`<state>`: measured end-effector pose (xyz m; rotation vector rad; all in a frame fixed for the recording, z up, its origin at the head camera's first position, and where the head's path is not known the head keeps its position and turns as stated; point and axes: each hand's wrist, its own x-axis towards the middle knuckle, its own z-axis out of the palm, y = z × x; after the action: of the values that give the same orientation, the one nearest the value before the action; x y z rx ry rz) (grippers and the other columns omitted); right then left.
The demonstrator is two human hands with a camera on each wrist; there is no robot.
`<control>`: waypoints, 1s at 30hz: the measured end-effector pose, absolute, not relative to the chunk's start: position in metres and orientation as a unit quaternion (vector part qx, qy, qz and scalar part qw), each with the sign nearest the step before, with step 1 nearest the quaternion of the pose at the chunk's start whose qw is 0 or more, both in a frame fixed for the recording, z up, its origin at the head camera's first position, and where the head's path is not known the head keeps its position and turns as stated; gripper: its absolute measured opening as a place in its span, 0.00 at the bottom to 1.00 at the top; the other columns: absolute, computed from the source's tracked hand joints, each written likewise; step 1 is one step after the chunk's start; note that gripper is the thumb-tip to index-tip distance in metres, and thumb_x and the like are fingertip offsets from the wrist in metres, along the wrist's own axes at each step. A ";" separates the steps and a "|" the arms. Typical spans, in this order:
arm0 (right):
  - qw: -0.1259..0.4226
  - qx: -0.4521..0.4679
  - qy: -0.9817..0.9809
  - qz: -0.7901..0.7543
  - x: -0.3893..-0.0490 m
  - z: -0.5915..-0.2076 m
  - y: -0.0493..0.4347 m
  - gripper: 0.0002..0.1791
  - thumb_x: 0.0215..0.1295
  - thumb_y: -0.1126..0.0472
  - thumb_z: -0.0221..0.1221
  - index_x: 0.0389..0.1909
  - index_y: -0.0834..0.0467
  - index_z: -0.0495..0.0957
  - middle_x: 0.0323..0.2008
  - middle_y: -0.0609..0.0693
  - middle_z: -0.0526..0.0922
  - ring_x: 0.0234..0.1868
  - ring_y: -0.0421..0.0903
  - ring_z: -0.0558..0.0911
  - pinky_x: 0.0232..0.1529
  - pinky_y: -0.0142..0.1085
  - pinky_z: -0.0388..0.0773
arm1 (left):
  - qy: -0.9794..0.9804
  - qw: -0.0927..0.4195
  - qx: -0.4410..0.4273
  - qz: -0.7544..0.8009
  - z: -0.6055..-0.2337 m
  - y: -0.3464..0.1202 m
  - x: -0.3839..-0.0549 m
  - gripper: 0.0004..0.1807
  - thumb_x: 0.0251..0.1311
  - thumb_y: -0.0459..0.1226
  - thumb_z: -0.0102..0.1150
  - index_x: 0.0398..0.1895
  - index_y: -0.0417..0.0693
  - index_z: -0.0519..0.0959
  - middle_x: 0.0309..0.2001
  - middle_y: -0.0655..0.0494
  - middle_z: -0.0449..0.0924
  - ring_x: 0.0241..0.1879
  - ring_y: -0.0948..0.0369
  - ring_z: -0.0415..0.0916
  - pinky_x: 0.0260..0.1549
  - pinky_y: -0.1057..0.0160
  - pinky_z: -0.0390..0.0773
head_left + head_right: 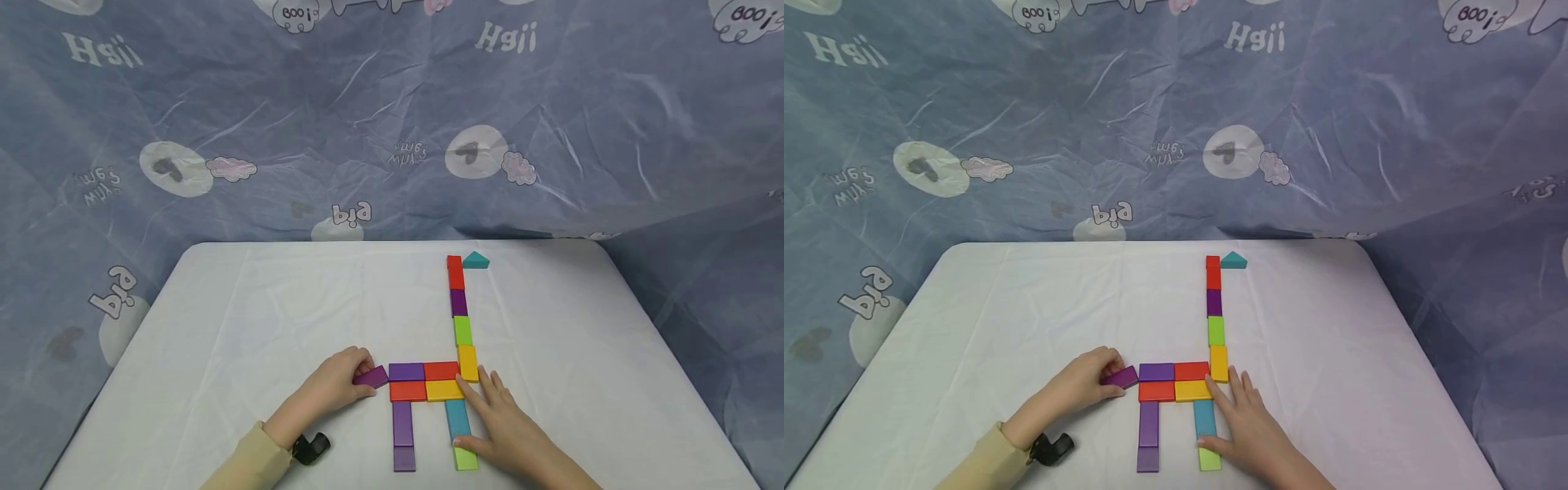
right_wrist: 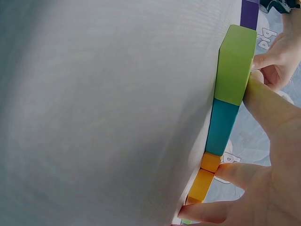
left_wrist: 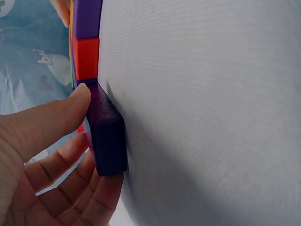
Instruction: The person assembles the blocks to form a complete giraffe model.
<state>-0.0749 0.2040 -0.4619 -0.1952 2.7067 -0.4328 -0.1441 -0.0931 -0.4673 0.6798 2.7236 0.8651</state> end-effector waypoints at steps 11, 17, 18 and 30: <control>0.203 -0.066 0.964 -0.156 -0.076 -0.462 0.203 0.57 0.43 0.28 0.67 0.74 0.47 0.62 0.76 0.66 0.51 0.75 0.69 0.51 0.61 0.71 0.62 | 0.924 0.108 0.224 0.290 -0.465 -0.093 -0.142 0.15 0.49 0.38 0.75 0.37 0.48 0.78 0.32 0.61 0.74 0.31 0.66 0.70 0.33 0.67 0.74; 0.209 -0.059 0.964 -0.156 -0.076 -0.463 0.203 0.57 0.41 0.27 0.67 0.74 0.46 0.62 0.76 0.66 0.51 0.75 0.69 0.51 0.60 0.71 0.62 | 0.923 0.106 0.227 0.293 -0.467 -0.093 -0.142 0.15 0.49 0.38 0.75 0.37 0.49 0.78 0.32 0.61 0.74 0.31 0.65 0.71 0.33 0.67 0.74; 0.209 -0.058 0.964 -0.156 -0.076 -0.463 0.203 0.57 0.41 0.27 0.67 0.74 0.46 0.62 0.76 0.66 0.51 0.75 0.69 0.51 0.60 0.72 0.62 | 0.922 0.105 0.229 0.293 -0.468 -0.093 -0.142 0.15 0.49 0.38 0.75 0.36 0.49 0.78 0.32 0.61 0.74 0.31 0.65 0.71 0.33 0.67 0.74; 0.201 -0.064 0.963 -0.165 -0.074 -0.461 0.204 0.56 0.42 0.29 0.68 0.73 0.48 0.63 0.76 0.66 0.52 0.75 0.69 0.51 0.62 0.71 0.61 | 0.920 0.099 0.235 0.297 -0.468 -0.093 -0.143 0.15 0.49 0.38 0.75 0.37 0.48 0.77 0.32 0.61 0.74 0.31 0.66 0.70 0.33 0.67 0.74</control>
<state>-0.0743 0.2042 -0.4612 -0.1780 2.6924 -0.4623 -0.1427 -0.0930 -0.4682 0.6951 2.7217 0.8779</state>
